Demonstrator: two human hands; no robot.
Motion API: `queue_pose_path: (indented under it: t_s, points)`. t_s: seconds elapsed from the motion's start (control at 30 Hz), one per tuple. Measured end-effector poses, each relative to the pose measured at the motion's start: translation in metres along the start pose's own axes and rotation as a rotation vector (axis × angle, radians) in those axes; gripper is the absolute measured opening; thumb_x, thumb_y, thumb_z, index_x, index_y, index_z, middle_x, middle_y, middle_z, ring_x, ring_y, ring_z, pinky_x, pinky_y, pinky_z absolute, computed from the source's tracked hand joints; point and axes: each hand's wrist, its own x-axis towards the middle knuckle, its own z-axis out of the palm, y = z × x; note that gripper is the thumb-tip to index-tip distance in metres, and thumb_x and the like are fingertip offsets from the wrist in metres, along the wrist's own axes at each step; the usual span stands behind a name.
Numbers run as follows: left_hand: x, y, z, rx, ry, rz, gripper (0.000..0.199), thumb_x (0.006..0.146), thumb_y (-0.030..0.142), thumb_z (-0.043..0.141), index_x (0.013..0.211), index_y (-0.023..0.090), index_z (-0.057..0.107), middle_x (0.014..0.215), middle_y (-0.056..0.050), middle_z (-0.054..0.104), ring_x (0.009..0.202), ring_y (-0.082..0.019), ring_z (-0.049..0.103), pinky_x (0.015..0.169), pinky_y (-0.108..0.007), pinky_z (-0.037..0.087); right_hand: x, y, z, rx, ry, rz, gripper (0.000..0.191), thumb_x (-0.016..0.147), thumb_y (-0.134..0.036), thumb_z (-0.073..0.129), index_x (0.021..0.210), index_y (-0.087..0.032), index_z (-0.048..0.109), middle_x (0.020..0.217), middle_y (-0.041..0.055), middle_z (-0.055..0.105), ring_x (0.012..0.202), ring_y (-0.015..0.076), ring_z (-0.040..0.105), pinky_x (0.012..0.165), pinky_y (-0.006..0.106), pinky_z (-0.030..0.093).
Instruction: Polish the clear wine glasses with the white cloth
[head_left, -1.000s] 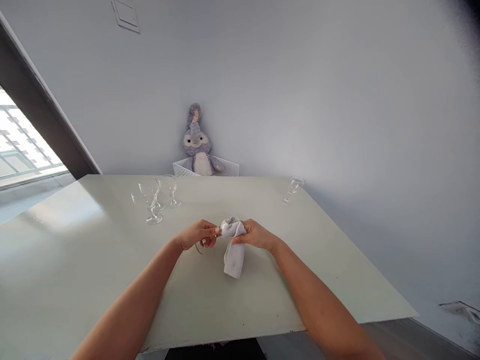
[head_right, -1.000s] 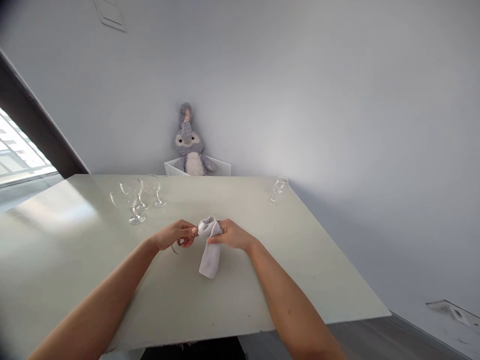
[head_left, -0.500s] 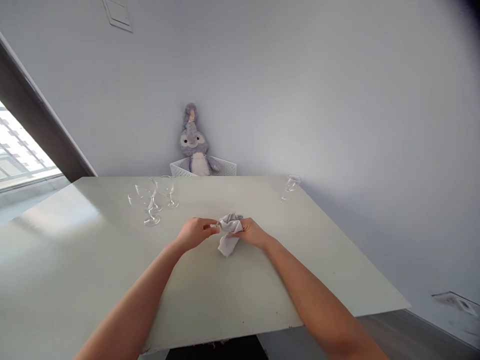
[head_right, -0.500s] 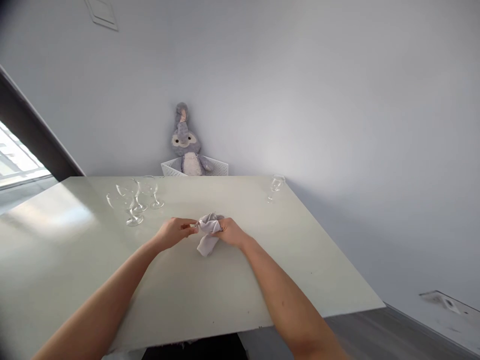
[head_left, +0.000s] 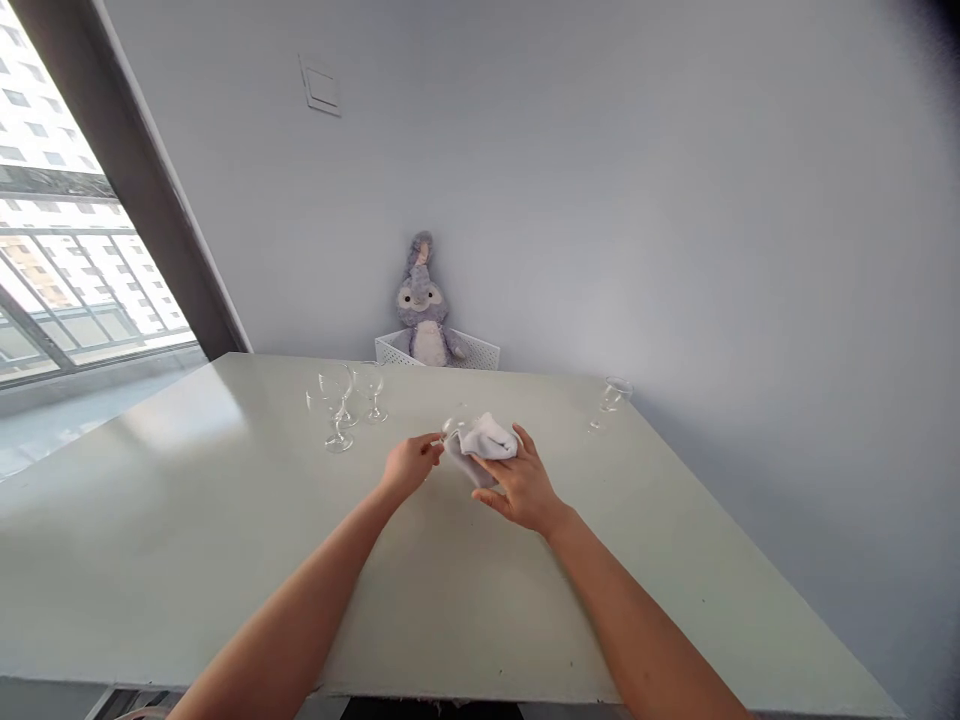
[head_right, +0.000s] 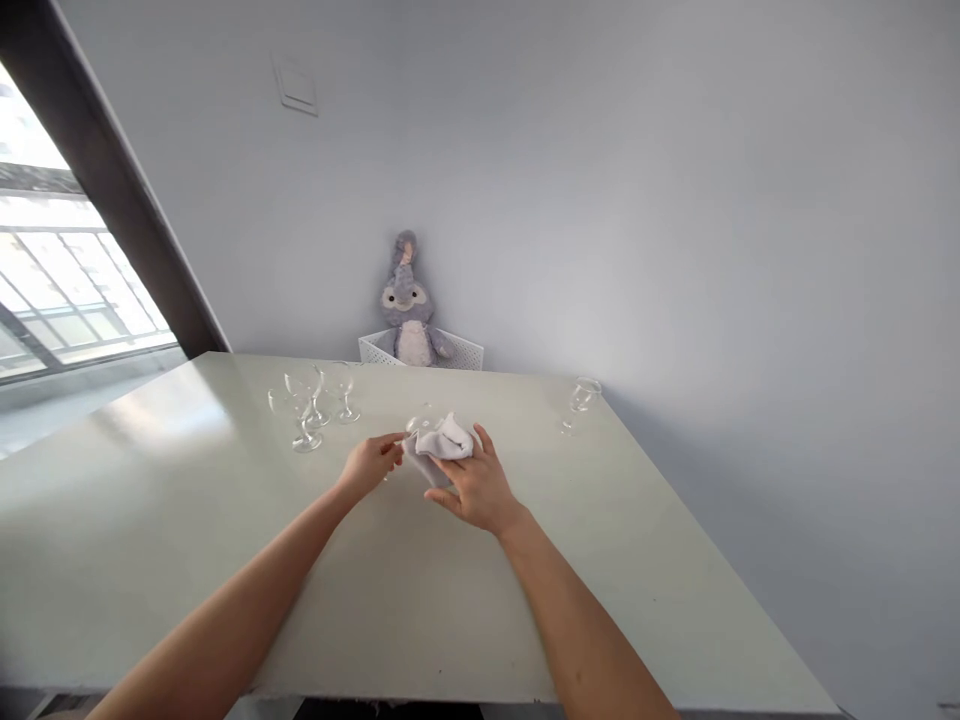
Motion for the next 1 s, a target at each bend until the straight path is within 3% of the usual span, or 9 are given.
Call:
queue_pose_path:
  t_s: [0.1,0.2,0.27,0.33,0.4,0.5,0.63,0.8,1.0]
  points:
    - [-0.009,0.007,0.012,0.273,0.022,0.239,0.027,0.075,0.017,0.038,0.08,0.022,0.064,0.06,-0.001,0.058,0.056,-0.013,0.05,0.054,-0.024,0.034,0.005,-0.013,0.003,-0.023,-0.047,0.001,0.041,0.084,-0.034,0.044,0.125,-0.027,0.046,0.114,0.003,0.059,0.125,0.0255,0.028,0.105,0.049,0.007]
    - [-0.018,0.015,0.021,0.366,-0.019,0.419,0.022,0.076,0.018,0.042,0.064,0.018,0.059,0.064,-0.004,0.058,0.063,-0.016,0.053,0.061,-0.028,0.035,0.008,-0.015,0.006,0.028,-0.011,0.113,0.037,0.086,-0.026,0.039,0.122,-0.025,0.049,0.112,0.0056,0.059,0.119,0.0242,0.037,0.103,0.047,0.017]
    - [-0.022,0.018,0.025,0.452,-0.024,0.573,0.024,0.082,0.022,0.039,0.071,0.018,0.06,0.065,-0.006,0.058,0.064,-0.018,0.053,0.064,-0.03,0.036,0.009,-0.011,0.006,0.158,0.061,0.258,0.033,0.087,-0.027,0.038,0.113,-0.023,0.057,0.109,0.0074,0.06,0.109,0.023,0.046,0.097,0.042,0.028]
    - [-0.024,0.02,0.028,0.493,0.007,0.672,0.027,0.085,0.025,0.035,0.092,0.017,0.059,0.064,-0.006,0.057,0.063,-0.018,0.053,0.063,-0.031,0.036,0.009,-0.003,0.006,0.387,0.149,0.453,0.031,0.085,-0.034,0.039,0.098,-0.021,0.064,0.102,0.0079,0.063,0.099,0.0219,0.053,0.088,0.037,0.037]
    - [-0.026,0.019,0.032,0.444,0.045,0.658,0.032,0.086,0.027,0.035,0.113,0.017,0.05,0.064,-0.004,0.058,0.061,-0.018,0.053,0.063,-0.03,0.037,0.008,0.006,0.008,0.697,0.23,0.675,0.034,0.081,-0.044,0.043,0.086,-0.019,0.067,0.089,0.0068,0.064,0.086,0.0208,0.056,0.077,0.033,0.042]
    - [-0.028,0.018,0.042,0.313,0.07,0.522,0.039,0.086,0.027,0.036,0.124,0.019,0.041,0.067,-0.002,0.059,0.063,-0.016,0.054,0.063,-0.028,0.038,0.008,0.013,0.018,1.161,0.398,0.952,0.037,0.073,-0.052,0.052,0.082,-0.018,0.065,0.073,0.0029,0.062,0.068,0.0175,0.056,0.062,0.03,0.043]
    - [-0.031,0.021,0.054,0.085,0.083,0.257,0.04,0.085,0.029,0.038,0.125,0.027,0.04,0.068,0.002,0.057,0.063,-0.014,0.052,0.062,-0.026,0.039,0.013,-0.001,0.036,1.569,0.59,1.14,0.041,0.069,-0.057,0.052,0.08,-0.019,0.06,0.073,0.0032,0.062,0.069,0.0193,0.057,0.058,0.03,0.044]
    - [-0.029,0.024,0.067,-0.189,0.22,0.12,0.042,0.083,0.027,0.039,0.125,0.026,0.04,0.085,-0.003,0.051,0.074,-0.014,0.051,0.071,-0.029,0.044,0.017,-0.034,0.048,1.616,0.506,0.974,0.046,0.074,-0.061,0.044,0.093,-0.02,0.057,0.088,0.0044,0.063,0.082,0.0187,0.057,0.064,0.028,0.045]
    - [-0.024,0.022,0.064,-0.043,0.36,0.256,0.047,0.08,0.014,0.041,0.123,0.031,0.045,0.088,-0.004,0.041,0.082,-0.015,0.046,0.08,-0.032,0.041,0.014,-0.04,0.052,1.464,0.351,0.84,0.033,0.069,-0.048,0.058,0.086,-0.02,0.056,0.083,0.0021,0.061,0.076,0.015,0.055,0.065,0.025,0.043]
